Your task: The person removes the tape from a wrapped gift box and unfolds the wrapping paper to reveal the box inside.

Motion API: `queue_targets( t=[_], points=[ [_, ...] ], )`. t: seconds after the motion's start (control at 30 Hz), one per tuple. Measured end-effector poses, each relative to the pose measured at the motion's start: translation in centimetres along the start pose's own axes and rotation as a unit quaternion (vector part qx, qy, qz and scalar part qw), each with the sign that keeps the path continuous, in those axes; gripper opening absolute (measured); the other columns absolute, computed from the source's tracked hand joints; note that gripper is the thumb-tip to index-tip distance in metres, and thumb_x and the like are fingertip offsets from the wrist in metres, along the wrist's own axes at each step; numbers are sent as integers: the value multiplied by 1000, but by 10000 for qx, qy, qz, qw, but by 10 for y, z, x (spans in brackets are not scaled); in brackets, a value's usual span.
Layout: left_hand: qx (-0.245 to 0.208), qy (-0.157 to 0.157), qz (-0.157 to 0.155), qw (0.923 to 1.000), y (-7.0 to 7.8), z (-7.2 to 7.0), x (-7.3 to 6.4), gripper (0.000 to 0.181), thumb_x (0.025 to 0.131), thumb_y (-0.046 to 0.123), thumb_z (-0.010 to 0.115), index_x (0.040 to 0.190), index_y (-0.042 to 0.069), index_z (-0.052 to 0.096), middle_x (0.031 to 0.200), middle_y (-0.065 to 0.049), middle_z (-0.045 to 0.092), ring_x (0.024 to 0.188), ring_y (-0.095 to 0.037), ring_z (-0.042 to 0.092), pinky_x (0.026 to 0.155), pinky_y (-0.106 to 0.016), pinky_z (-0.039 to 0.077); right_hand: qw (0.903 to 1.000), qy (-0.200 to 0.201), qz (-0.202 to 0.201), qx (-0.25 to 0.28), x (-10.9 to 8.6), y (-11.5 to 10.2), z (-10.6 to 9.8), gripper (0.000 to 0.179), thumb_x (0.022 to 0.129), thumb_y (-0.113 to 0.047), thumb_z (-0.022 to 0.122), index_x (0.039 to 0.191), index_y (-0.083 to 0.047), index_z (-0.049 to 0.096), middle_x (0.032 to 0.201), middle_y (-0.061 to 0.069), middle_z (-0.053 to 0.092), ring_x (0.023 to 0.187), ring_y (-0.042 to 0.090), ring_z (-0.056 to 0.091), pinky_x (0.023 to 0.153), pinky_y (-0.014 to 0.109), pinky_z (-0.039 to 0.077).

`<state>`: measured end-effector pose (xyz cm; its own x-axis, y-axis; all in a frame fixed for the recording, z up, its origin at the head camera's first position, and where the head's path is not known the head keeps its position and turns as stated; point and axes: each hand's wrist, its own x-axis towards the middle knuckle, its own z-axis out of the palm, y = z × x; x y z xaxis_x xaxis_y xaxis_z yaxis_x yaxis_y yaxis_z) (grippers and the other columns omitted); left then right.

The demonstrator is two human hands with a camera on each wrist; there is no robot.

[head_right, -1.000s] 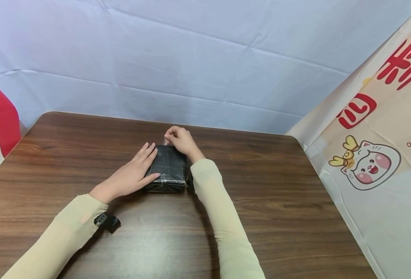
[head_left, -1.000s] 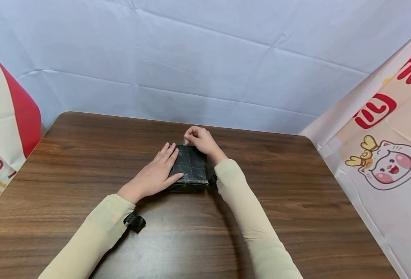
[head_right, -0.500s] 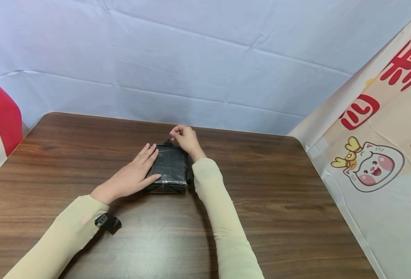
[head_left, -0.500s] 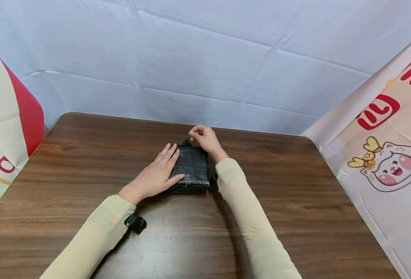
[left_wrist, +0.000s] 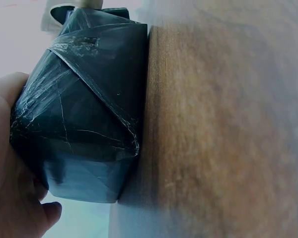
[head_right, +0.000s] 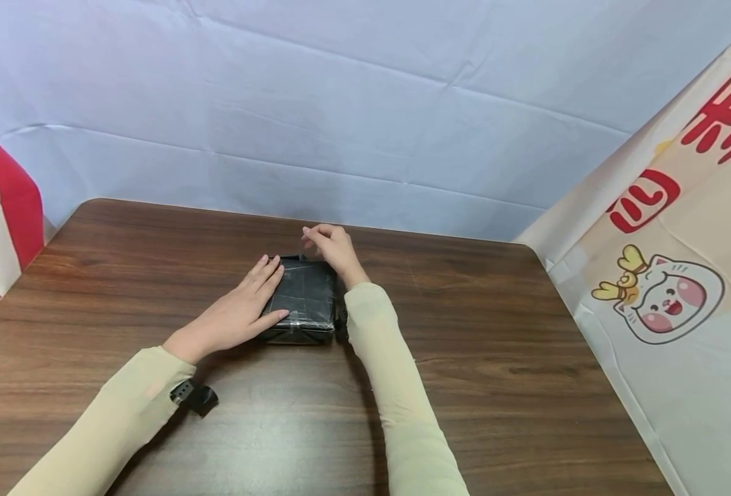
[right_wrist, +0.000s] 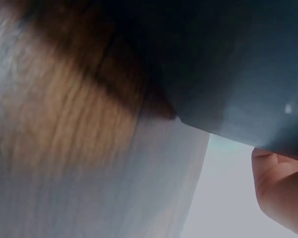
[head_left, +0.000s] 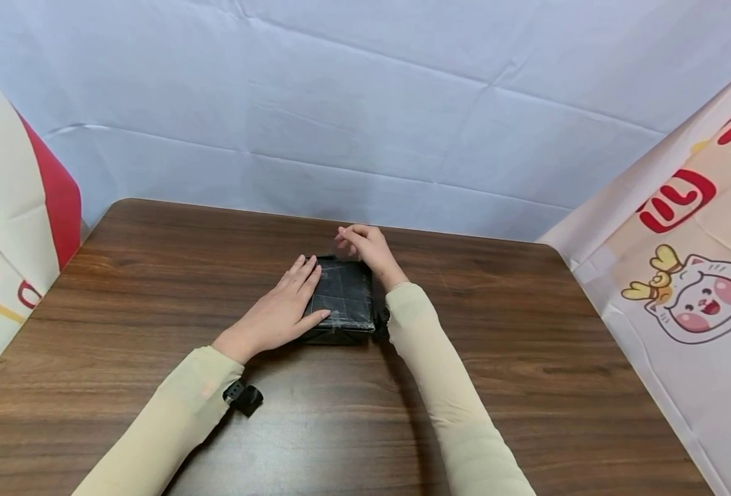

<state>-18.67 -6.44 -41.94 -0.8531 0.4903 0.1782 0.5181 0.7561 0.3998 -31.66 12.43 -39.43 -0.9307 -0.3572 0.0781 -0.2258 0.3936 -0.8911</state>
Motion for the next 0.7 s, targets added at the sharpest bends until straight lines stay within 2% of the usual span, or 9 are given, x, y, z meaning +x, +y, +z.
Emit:
queue_targets(
  t=[0.1,0.27,0.43,0.53,0.7],
  points=[
    [-11,-35,-15,10000,0,-1,0,76,99,49,39,149,-2,15,156,-18,5,144,-29,-4,114,-44,13,9998,114,-34,-168,-1,-1,-2,35,97,-30,53,108,1,66,90,12,64,74,27,54,56,28,41],
    [62,-23,-9,10000,0,-1,0,77,99,50,39,150,-2,14,156,-18,5,144,-30,-2,114,-44,13,9989,51,-250,-390,-7,1,-5,30,96,-23,57,110,2,65,99,16,64,88,37,56,65,32,44],
    [69,-28,-4,10000,0,-1,1,77,99,49,39,150,-2,14,156,-18,4,144,-30,-2,114,-44,12,9921,37,-942,-833,-21,6,-9,20,93,-14,61,102,2,68,96,10,64,83,27,59,70,33,47],
    [84,-27,4,10000,0,-1,1,77,99,51,37,149,-3,14,156,-19,5,144,-30,-1,114,-44,13,9825,43,-1457,-1163,-34,6,-10,14,91,-11,64,98,-1,70,96,5,63,86,19,57,75,33,49],
    [60,-52,-44,10000,-1,-3,0,70,101,44,35,150,-2,15,156,-17,5,144,-28,-2,114,-44,12,9576,-79,-2226,-1830,-58,1,-10,8,87,-9,68,93,-9,73,97,2,63,91,19,53,78,38,45]
  ],
)
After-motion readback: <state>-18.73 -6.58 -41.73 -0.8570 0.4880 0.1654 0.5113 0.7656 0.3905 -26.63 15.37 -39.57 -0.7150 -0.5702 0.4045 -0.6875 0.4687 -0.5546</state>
